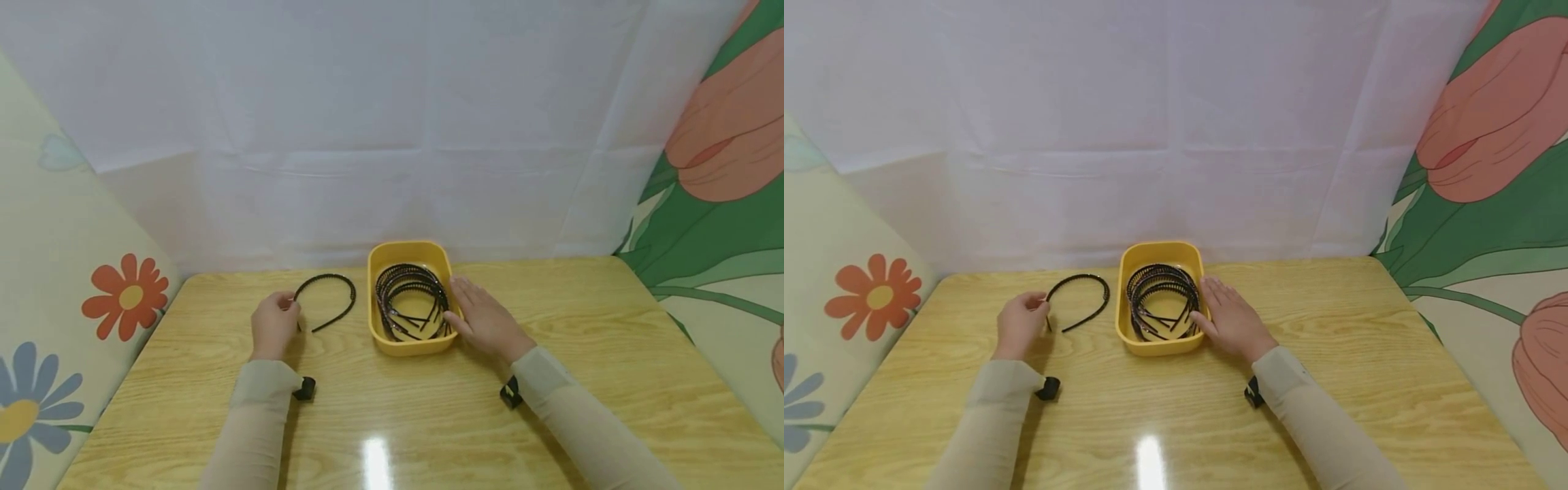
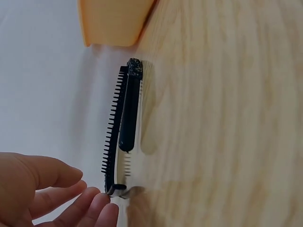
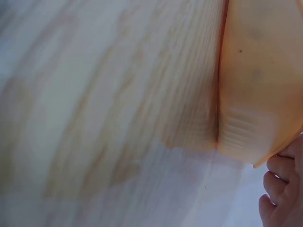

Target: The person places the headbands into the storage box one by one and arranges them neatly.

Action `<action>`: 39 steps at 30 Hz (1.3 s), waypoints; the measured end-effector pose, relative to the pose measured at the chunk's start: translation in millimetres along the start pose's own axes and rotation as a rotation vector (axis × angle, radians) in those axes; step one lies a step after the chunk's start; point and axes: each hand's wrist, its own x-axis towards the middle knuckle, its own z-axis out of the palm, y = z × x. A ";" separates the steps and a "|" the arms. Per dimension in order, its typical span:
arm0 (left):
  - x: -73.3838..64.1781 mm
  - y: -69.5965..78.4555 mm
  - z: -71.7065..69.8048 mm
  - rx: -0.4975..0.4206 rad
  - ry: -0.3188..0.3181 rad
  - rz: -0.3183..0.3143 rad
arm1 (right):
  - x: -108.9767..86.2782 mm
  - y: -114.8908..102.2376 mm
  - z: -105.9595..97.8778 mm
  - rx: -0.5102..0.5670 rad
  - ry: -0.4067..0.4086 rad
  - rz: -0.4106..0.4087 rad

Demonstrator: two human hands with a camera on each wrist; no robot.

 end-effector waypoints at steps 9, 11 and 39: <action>0.2 -5.7 -1.4 -0.004 -0.064 -0.057 | -0.8 -0.6 -1.6 0.011 -0.001 0.006; 0.5 -6.0 -1.3 0.001 -0.066 -0.067 | -0.8 -0.7 -1.8 0.013 -0.002 0.005; 5.4 -5.1 -17.5 -0.104 -0.258 -0.149 | 1.0 -1.6 -4.0 0.001 0.022 -0.030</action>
